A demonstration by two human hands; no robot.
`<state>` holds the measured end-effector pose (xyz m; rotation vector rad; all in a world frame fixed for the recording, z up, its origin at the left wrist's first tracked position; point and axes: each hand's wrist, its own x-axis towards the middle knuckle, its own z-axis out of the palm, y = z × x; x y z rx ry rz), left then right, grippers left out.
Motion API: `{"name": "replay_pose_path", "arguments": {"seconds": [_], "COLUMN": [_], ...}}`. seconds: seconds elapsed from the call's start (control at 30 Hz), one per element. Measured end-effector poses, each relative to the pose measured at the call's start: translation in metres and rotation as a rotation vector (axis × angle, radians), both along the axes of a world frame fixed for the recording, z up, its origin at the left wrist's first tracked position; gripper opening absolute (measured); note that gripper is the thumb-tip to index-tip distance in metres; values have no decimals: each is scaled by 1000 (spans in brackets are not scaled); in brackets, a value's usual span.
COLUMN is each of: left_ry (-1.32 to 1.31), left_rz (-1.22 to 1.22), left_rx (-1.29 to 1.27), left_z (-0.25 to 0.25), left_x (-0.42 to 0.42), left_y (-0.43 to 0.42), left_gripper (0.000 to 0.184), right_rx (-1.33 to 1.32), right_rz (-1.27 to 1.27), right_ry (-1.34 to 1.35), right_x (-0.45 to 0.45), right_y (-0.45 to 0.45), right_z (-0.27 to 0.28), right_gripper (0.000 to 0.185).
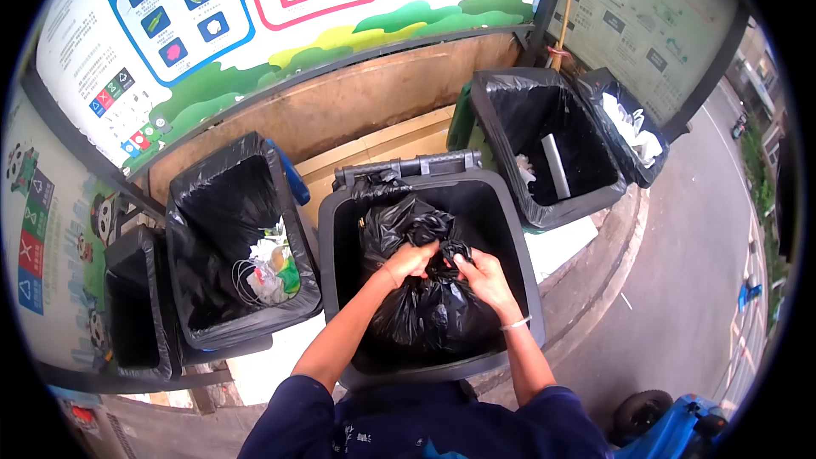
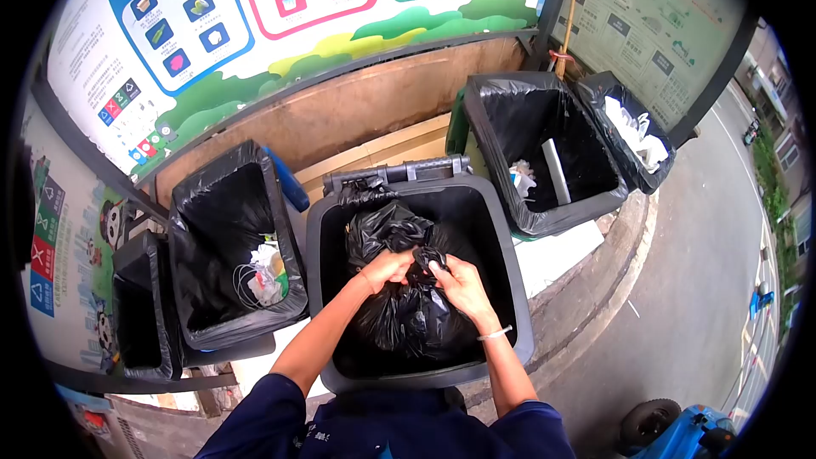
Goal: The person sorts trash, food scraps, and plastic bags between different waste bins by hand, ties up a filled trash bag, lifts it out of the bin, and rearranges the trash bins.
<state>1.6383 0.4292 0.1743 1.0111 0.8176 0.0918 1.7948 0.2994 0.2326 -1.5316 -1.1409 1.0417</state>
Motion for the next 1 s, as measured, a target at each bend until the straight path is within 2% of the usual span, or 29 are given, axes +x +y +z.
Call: {"name": "replay_pose_path", "arguments": {"seconds": [0.03,0.07,0.1,0.13,0.17,0.2,0.23,0.27,0.3,0.33,0.37,0.4,0.43,0.47,0.5,0.53,0.57,0.6,0.63,0.67,0.7,0.77,0.9,1.0], "left_ry": [-44,-90,-134,-169,-153,-219,-229,-227,-438,-352,-268,-211,-26,-30,-32,-37,-152,-125,-91,-167,-195,-145,-134,-190], "left_rz": [-73,-169,-265,-228,-99,-52,1,61,153,155,149,22,-195,-88,17,-15,63,9,-45,-68,-5,140,260,267], "left_rx": [184,231,278,311,523,846,981,1118,1158,1058,954,1066,1195,1132,1066,1068,1148,966,783,509,340,160,100,129], "left_z": [23,21,19,16,32,-33,-61,-89,-91,-92,-89,-77,-80,-55,-24,-17,-18,-11,-4,-30,-30,-18,-2,3], "left_x": [0,-2,-5,-3,-1,5,8,11,1,1,3,0,-2,2,6,5,8,7,0,-5,-6,-5,-1,-2], "left_y": [-9,-6,-4,-9,-22,-18,-18,-18,-21,-25,-29,-25,-22,-28,-37,-37,-37,-38,-38,-30,-29,-36,-39,-37], "left_gripper": [26,29,36,44,25,26,26,27,23,20,17,13,20,24,28,36,31,28,27,33,35,25,5,10], "right_rx": [28,20,-11,69,144,251,349,403,457,428,199,193,184,251,310,334,358,408,425,422,418,339,205,140], "right_rz": [2,-13,-39,27,95,164,248,337,425,497,539,541,535,445,383,345,311,235,216,186,158,121,-8,-43], "right_ry": [-40,4,76,-32,-138,-276,-369,-345,-322,-327,-363,-489,-620,-766,-907,-979,-1050,-1092,-1071,-1067,-1061,-1046,-894,-709], "right_x": [3,-4,-10,-13,-18,-32,-34,-32,-27,-19,-13,-7,1,4,6,6,7,9,10,9,7,1,-17,-23], "right_y": [9,12,15,18,22,25,27,30,33,33,27,24,22,22,21,20,19,18,16,12,8,-3,-18,-22], "right_z": [-6,19,18,9,2,13,13,18,25,31,54,51,45,30,26,22,17,7,1,-2,-6,-6,-9,-23], "right_gripper": [22,20,17,16,16,17,20,22,24,37,51,55,59,59,48,42,37,27,17,13,11,11,14,19]}}
